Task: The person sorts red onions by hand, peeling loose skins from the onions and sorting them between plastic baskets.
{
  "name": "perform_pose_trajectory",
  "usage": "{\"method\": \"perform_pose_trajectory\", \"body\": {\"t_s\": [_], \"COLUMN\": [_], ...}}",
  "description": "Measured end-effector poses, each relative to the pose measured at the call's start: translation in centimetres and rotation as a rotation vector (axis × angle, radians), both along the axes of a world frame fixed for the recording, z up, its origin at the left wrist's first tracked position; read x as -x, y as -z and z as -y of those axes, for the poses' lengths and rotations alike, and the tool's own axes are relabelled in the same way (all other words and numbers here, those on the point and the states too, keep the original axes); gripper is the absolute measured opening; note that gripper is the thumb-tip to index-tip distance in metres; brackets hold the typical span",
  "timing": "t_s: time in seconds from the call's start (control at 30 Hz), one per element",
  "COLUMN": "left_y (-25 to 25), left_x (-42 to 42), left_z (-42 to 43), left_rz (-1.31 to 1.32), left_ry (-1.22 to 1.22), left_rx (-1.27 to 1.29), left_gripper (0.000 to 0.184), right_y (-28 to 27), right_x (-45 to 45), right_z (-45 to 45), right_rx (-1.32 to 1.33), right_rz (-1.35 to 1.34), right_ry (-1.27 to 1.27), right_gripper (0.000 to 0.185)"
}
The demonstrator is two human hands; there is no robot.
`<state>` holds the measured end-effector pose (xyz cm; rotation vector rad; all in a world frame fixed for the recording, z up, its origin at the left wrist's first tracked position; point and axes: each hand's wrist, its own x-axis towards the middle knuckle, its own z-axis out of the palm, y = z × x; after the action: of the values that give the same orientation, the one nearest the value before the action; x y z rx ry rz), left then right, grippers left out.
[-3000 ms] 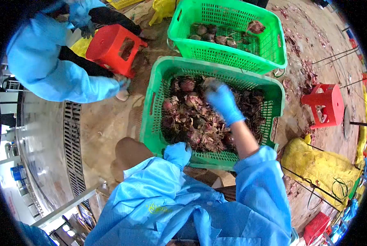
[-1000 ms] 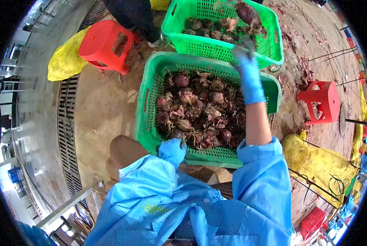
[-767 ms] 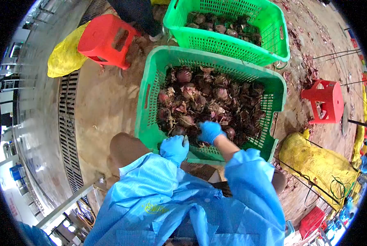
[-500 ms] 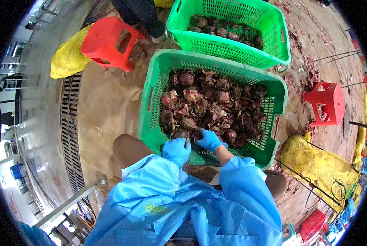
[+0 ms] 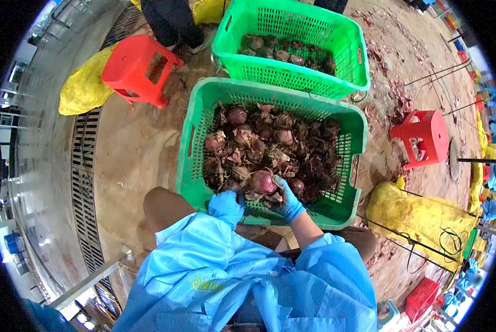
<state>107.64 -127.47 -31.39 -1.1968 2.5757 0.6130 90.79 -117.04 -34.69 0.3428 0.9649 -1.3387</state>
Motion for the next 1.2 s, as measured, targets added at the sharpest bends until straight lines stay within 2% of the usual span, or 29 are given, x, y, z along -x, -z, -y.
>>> {"method": "perform_pose_trajectory", "body": {"t_s": [0.07,0.13,0.17,0.23,0.27,0.33,0.43,0.47,0.53,0.57,0.6,0.63,0.67,0.7,0.73,0.8,0.87,0.9,1.07,1.13,1.17,1.2], "left_y": [-0.3,-0.5,-0.4,-0.5,-0.3,0.4,0.7,0.9,0.2,-0.2,-0.4,-0.4,-0.4,0.1,0.4,0.6,0.4,0.3,0.4,0.3,0.4,0.5], "left_x": [0.6,0.8,0.7,0.7,0.6,0.5,0.5,0.5,0.6,0.7,0.8,0.7,0.6,0.5,0.3,0.4,0.4,0.4,0.2,0.4,0.5,0.5], "left_z": [0.1,0.3,0.2,0.2,0.1,-0.1,-0.5,-0.5,-0.3,-0.1,-0.1,-0.1,-0.2,-0.3,-0.5,-0.4,-0.3,-0.3,-0.5,-0.5,-0.5,-0.5], "left_rz": [0.049,0.106,0.071,0.067,0.074,-0.014,-0.001,0.011,0.015,0.022,0.024,-0.011,-0.042,-0.042,-0.028,-0.058,-0.059,-0.064,-0.080,-0.088,-0.070,-0.050], "left_ry": [-0.054,-0.104,-0.103,-0.096,-0.091,-0.082,-0.062,-0.072,-0.061,-0.049,-0.056,-0.058,-0.059,-0.051,-0.051,-0.046,-0.049,-0.051,-0.050,-0.051,-0.056,-0.063], "left_rx": [-0.050,-0.106,-0.067,-0.060,-0.064,-0.014,0.042,0.058,0.065,0.070,0.070,0.074,0.076,0.086,0.080,0.097,0.081,0.065,0.094,0.095,0.091,0.089], "left_gripper": [0.028,0.029,0.030,0.030,0.030,0.026,0.025,0.026,0.027,0.029,0.029,0.029,0.029,0.030,0.030,0.030,0.029,0.028,0.030,0.032,0.033,0.033], "right_y": [-1.8,-2.5,-4.4,-9.1,-11.2,-14.6,-17.6,-18.0,-12.9,-10.0,-7.4,-3.4,0.6,0.3,3.3,5.0,5.8,6.2,5.5,6.1,5.5,4.1], "right_x": [0.9,3.7,5.0,8.1,10.0,13.4,17.8,17.9,18.0,17.7,15.5,14.3,12.7,9.8,7.5,4.0,1.4,1.4,1.8,2.4,2.8,3.8], "right_z": [0.6,2.0,3.7,7.3,9.2,13.5,16.3,16.8,17.0,15.7,14.4,12.0,9.8,8.1,5.1,2.9,1.7,1.6,1.2,0.5,1.0,1.9], "right_rx": [-0.083,0.085,0.055,0.288,0.304,0.420,0.631,0.568,0.096,-0.089,-0.260,-0.176,-0.219,-0.277,-0.184,-0.304,-0.490,-0.488,-0.499,-0.246,-0.235,-0.094], "right_rz": [-0.035,0.048,-0.196,-0.409,-0.436,-0.476,-0.548,-0.608,-1.150,-1.424,-1.815,-1.747,-1.832,-1.618,-1.681,-1.513,-1.567,-1.594,-1.395,-0.887,-0.587,-0.431], "right_ry": [0.070,-0.137,-0.153,-0.126,-0.034,0.277,0.417,0.477,0.487,0.112,-0.174,-0.525,-1.070,-1.422,-1.312,-1.468,-1.311,-1.342,-1.153,-0.649,-0.495,-0.352], "right_gripper": [0.049,0.052,0.046,0.035,0.032,0.042,0.054,0.062,0.042,0.036,0.032,0.032,0.032,0.036,0.044,0.062,0.070,0.075,0.067,0.065,0.055,0.043]}}
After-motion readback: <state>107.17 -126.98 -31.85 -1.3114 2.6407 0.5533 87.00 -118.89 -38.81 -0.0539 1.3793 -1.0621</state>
